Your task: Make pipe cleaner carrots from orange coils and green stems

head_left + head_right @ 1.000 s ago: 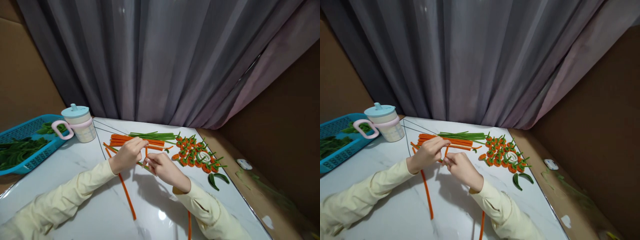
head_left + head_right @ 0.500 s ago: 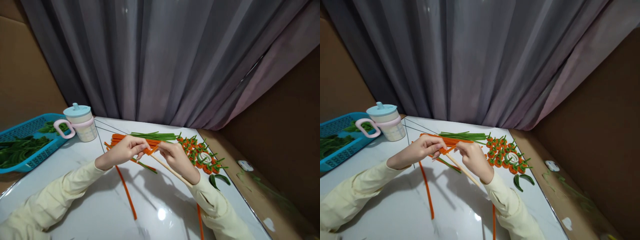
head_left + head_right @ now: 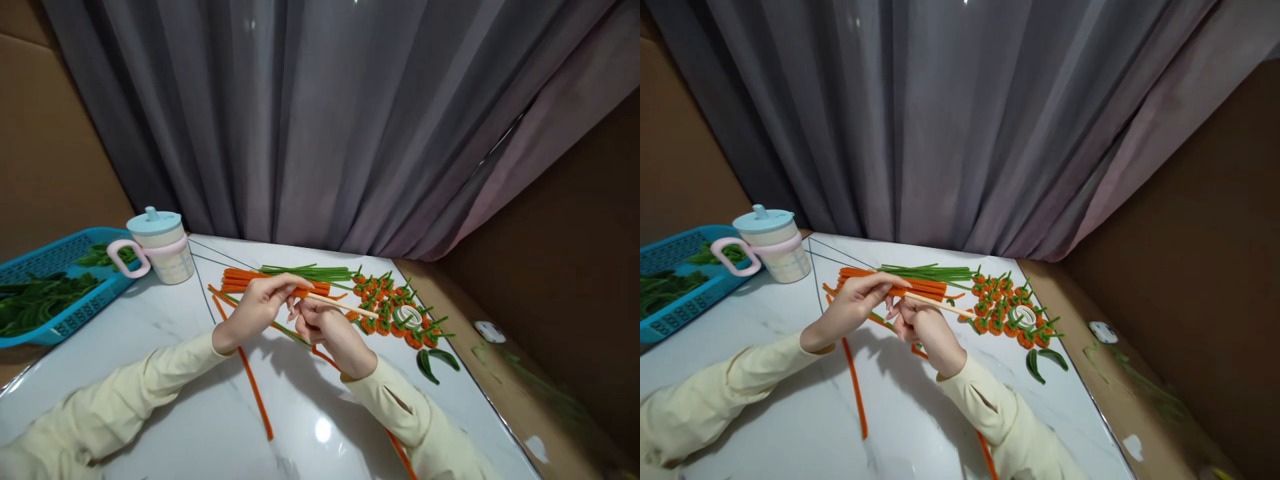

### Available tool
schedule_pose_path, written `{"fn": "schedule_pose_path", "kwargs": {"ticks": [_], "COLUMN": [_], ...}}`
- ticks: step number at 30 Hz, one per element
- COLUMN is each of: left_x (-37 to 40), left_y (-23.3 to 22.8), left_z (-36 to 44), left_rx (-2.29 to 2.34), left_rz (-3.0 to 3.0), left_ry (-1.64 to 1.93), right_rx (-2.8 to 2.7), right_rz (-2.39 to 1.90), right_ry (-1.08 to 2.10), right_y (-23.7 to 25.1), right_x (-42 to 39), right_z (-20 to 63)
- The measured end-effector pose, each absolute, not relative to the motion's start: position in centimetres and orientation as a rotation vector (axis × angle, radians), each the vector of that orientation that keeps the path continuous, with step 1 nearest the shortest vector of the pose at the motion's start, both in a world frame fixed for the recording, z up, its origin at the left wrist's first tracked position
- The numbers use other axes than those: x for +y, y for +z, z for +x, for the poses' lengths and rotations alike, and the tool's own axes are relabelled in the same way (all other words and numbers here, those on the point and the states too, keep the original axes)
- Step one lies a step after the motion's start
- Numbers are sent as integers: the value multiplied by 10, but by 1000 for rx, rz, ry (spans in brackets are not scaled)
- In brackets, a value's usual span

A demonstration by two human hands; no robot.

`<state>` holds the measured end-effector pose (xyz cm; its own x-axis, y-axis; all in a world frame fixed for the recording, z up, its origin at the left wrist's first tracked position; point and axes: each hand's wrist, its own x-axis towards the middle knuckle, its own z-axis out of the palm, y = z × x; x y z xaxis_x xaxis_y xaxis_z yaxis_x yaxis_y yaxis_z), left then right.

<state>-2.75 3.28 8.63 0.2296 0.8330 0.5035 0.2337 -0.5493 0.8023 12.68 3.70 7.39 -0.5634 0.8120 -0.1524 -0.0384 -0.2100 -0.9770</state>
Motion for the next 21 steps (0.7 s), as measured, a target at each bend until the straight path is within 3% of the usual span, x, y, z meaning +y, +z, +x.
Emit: {"fn": "schedule_pose_path", "kwargs": {"ticks": [5,9,12,17,21], "left_x": [36,39,39,37,38], "left_y": [73,71,72,75,82], "left_z": [-32,-37,-39,-39,-40], "left_rx": [957,1035,1198,1353,1284], "left_rz": [2444,2772,2931,2995,2782], "left_ry": [1566,1556,1348,952,858], "right_rx": [-1373,-1458,-1717,-2231,-2467], "right_rz": [-797,-784,-886,-1051,-1193], "right_ry": [2055,1929,1637,849,316], "right_y": [79,74,71,77,78], "right_x": [32,36,40,39,41], "right_z": [128,126,126,133,138]}}
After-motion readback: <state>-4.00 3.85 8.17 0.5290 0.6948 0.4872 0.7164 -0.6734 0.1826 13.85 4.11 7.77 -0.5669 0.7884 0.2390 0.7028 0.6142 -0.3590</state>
